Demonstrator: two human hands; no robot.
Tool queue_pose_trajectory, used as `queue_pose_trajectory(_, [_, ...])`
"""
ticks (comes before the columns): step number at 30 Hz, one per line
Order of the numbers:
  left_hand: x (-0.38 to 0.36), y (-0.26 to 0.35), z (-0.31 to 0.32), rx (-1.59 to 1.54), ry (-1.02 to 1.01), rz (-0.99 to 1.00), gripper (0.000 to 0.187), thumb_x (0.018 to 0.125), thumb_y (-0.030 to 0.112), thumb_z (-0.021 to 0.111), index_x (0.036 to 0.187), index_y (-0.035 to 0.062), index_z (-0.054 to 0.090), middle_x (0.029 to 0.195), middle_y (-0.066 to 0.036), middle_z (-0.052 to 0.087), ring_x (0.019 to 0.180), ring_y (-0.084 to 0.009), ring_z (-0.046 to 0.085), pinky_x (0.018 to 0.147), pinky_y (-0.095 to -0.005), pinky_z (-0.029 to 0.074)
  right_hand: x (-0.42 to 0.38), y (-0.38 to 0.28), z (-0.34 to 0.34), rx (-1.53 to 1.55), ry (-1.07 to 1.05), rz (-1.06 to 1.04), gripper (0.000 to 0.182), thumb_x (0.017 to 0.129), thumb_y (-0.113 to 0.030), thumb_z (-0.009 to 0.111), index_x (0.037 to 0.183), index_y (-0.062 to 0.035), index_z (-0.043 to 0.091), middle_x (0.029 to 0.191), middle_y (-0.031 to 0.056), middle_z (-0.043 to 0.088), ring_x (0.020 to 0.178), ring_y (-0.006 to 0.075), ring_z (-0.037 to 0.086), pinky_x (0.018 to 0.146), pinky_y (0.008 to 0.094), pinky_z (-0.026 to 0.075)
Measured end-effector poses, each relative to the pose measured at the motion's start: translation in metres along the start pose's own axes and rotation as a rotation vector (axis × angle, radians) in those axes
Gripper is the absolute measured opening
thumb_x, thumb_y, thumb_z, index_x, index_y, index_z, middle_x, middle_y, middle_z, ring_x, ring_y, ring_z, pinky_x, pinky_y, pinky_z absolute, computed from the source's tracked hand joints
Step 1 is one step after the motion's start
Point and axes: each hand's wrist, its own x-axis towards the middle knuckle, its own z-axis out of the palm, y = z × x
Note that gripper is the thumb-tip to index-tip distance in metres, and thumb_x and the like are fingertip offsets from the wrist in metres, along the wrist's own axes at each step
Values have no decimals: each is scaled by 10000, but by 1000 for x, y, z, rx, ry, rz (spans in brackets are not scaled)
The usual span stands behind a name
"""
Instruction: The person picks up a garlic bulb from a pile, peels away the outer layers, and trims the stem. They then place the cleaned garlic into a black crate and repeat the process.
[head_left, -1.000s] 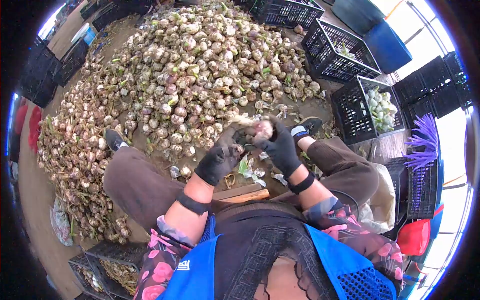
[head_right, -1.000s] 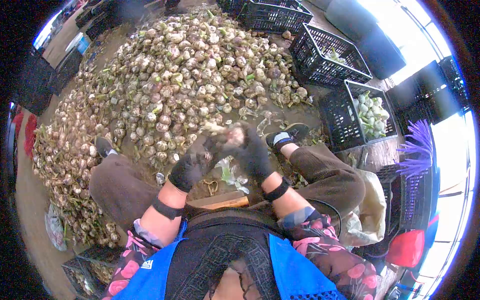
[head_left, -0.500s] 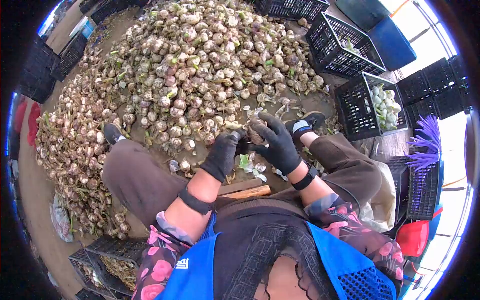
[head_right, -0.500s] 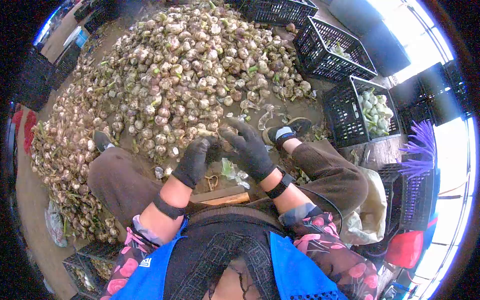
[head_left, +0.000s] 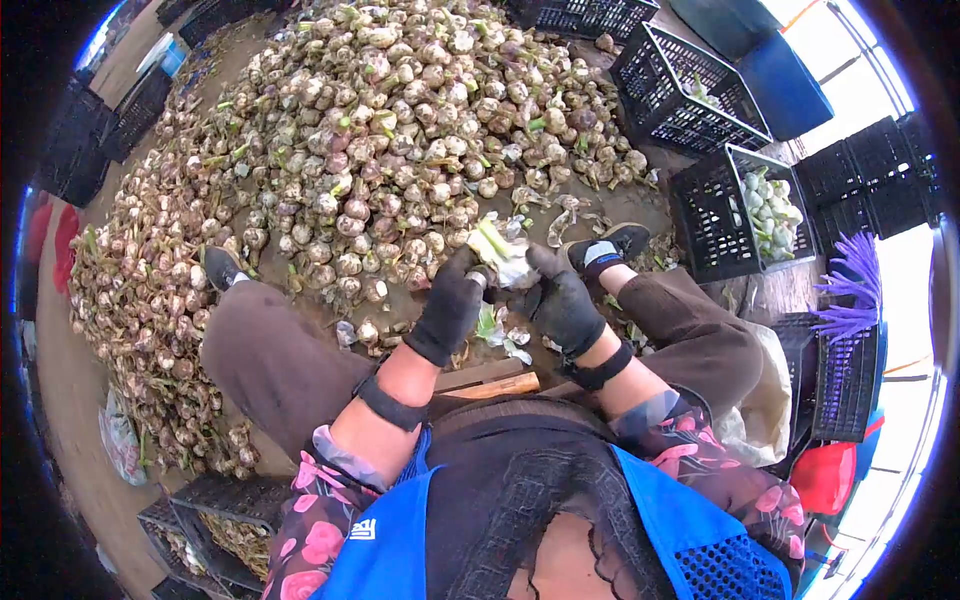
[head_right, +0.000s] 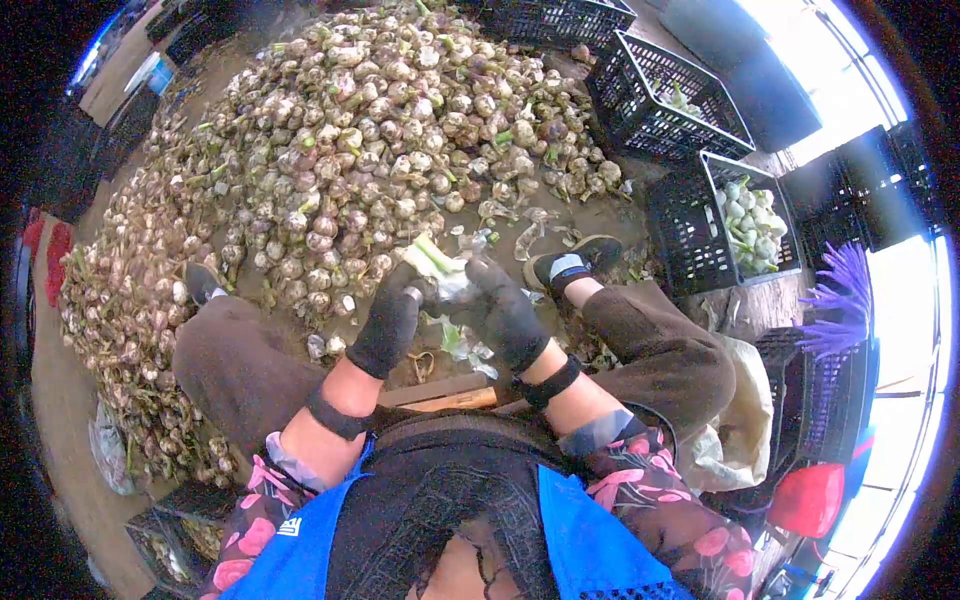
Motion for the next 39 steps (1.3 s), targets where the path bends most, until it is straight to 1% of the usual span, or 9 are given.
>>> queue_pose_trajectory(4, [1, 0, 17, 556, 15, 661, 283, 824, 84, 434, 1057, -31, 546, 912, -83, 616, 775, -172, 583, 727, -288, 477, 18, 24, -14, 86, 0, -30, 384, 971, -328, 394, 1167, -23, 521, 1041, 109, 622, 898, 225, 624, 820, 344, 506])
queue_pose_trajectory(6, [-5, -5, 13, 631, -96, 499, 287, 827, 78, 424, 1063, -26, 548, 934, -86, 612, 801, -220, 592, 765, -298, 477, 13, 36, -24, -921, 171, -600, 417, 966, -378, 399, 1166, -38, 534, 996, 93, 635, 863, 202, 633, 760, 332, 529])
queue_pose_trajectory(10, [3, -14, 1, -637, -234, -106, 227, 851, 151, 433, 961, 5, 569, 899, -114, 610, 827, -272, 599, 787, -390, 493, 22, 46, -33, 627, -201, 240, 371, 975, -337, 412, 1032, -6, 569, 792, 4, 577, 632, 134, 525, 587, 269, 474])
queue_pose_trajectory(13, [12, -32, -11, -1020, 129, -302, 220, 849, 183, 443, 937, 35, 580, 890, -120, 609, 810, -276, 609, 765, -439, 511, 14, 40, -40, -476, -230, -248, 310, 891, -189, 547, 1163, -39, 546, 984, 59, 617, 862, 116, 587, 754, 250, 482])
queue_pose_trajectory(18, [14, -47, -4, 1337, -394, -160, 491, 833, 202, 557, 1270, 17, 432, 1177, -267, 524, 1061, -388, 542, 911, -392, 449, 13, 22, -39, -228, -102, -217, 293, 887, -272, 552, 1066, -42, 583, 1068, 77, 591, 912, 126, 572, 801, 275, 469])
queue_pose_trajectory(25, [5, -27, 14, 503, 30, 407, 367, 805, 72, 603, 1161, 16, 534, 1106, -128, 587, 1007, -237, 570, 893, -331, 444, 7, 21, -29, 93, 1, -54, 361, 979, -330, 421, 1056, -15, 580, 981, 65, 620, 807, 125, 593, 700, 265, 503])
queue_pose_trajectory(34, [18, -42, -23, -178, 456, -129, 194, 846, 104, 428, 822, -1, 590, 788, -116, 642, 649, -226, 630, 587, -330, 517, 4, 26, -11, 550, -320, 77, 400, 973, -372, 408, 1129, -21, 519, 1090, 54, 582, 932, 166, 584, 767, 296, 512])
queue_pose_trajectory(36, [36, -109, -64, 1314, -22, 187, 266, 834, 230, 525, 935, 0, 612, 762, -131, 657, 616, -260, 628, 643, -383, 522, 6, 30, -13, 851, -526, 137, 423, 979, -381, 388, 1166, -22, 507, 1073, 45, 565, 927, 156, 579, 828, 300, 492])
queue_pose_trajectory(39, [16, -149, -41, 1374, -626, -254, 502, 832, 225, 477, 1302, 52, 434, 999, -250, 622, 954, -370, 612, 873, -447, 459, 2, 10, -9, 259, -202, -67, 415, 980, -391, 382, 1195, -59, 506, 1024, 32, 582, 907, 156, 585, 806, 288, 498])
